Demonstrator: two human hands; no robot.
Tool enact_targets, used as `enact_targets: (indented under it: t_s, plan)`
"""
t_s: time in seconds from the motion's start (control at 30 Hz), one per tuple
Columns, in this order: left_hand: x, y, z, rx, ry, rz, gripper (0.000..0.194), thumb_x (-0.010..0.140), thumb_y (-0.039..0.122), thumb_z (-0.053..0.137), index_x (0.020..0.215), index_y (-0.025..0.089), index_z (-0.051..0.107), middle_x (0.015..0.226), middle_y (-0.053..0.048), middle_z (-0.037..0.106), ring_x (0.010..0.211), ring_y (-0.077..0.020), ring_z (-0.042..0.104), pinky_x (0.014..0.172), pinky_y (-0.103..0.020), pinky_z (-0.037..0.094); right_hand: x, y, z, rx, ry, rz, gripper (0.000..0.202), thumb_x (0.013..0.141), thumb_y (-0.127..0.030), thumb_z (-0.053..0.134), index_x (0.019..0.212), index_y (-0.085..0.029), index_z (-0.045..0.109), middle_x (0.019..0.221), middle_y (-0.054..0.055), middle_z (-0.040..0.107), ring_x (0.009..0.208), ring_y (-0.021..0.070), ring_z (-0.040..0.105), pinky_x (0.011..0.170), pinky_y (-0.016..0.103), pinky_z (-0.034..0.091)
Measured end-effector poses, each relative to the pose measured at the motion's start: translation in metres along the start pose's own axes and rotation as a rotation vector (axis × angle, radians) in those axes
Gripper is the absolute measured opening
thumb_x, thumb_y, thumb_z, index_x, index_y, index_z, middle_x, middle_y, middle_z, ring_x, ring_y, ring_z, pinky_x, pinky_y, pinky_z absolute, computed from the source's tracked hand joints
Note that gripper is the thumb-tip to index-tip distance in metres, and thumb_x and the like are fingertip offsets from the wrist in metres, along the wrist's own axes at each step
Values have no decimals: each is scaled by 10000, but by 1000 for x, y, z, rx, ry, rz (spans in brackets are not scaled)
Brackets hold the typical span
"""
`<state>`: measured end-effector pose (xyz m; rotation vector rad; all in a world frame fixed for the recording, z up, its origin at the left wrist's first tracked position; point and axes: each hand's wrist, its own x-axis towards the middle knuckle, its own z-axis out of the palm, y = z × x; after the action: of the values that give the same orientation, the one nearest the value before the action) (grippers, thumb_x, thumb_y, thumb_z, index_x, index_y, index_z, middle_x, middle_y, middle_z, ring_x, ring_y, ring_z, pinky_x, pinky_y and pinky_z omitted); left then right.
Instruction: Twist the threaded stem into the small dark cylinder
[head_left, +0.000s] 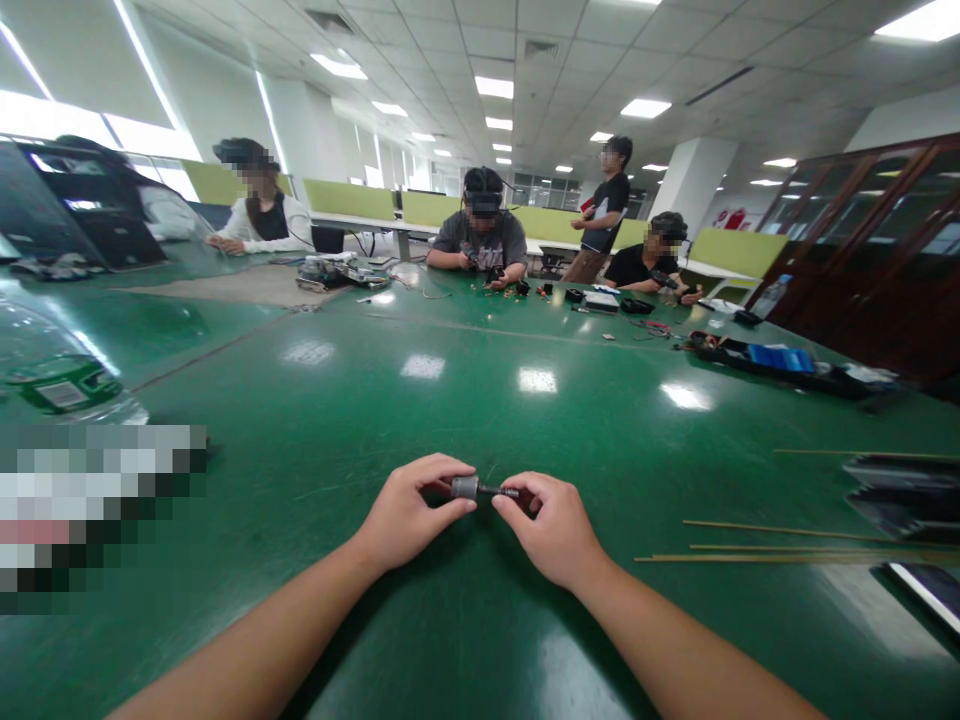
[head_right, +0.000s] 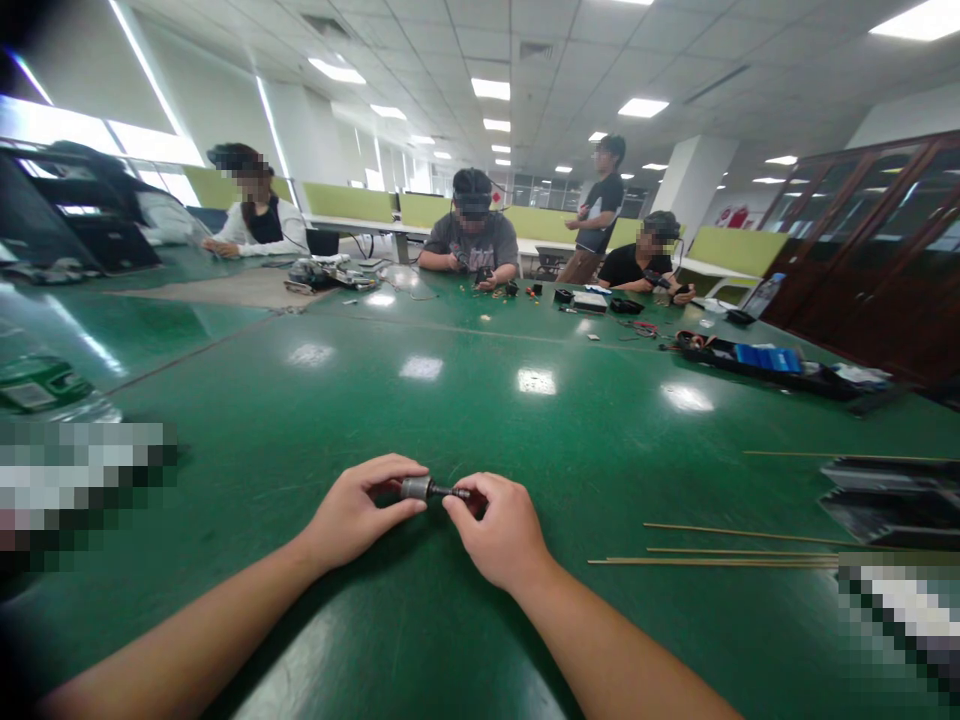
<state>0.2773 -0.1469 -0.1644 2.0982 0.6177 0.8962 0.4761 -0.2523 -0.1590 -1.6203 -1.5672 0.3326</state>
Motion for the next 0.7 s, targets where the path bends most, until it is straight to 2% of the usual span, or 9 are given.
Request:
enact_targets:
  t_s: [0.7]
  plan:
    - [1, 1, 1, -17, 17, -9, 286, 811, 252, 743, 1095, 234, 714, 1060, -57, 691, 959, -200, 665, 840, -323, 565, 0, 0, -1, -4, 10, -6, 80, 871, -276, 661, 884, -225, 721, 782, -4, 700, 690, 153, 604, 639, 256, 427]
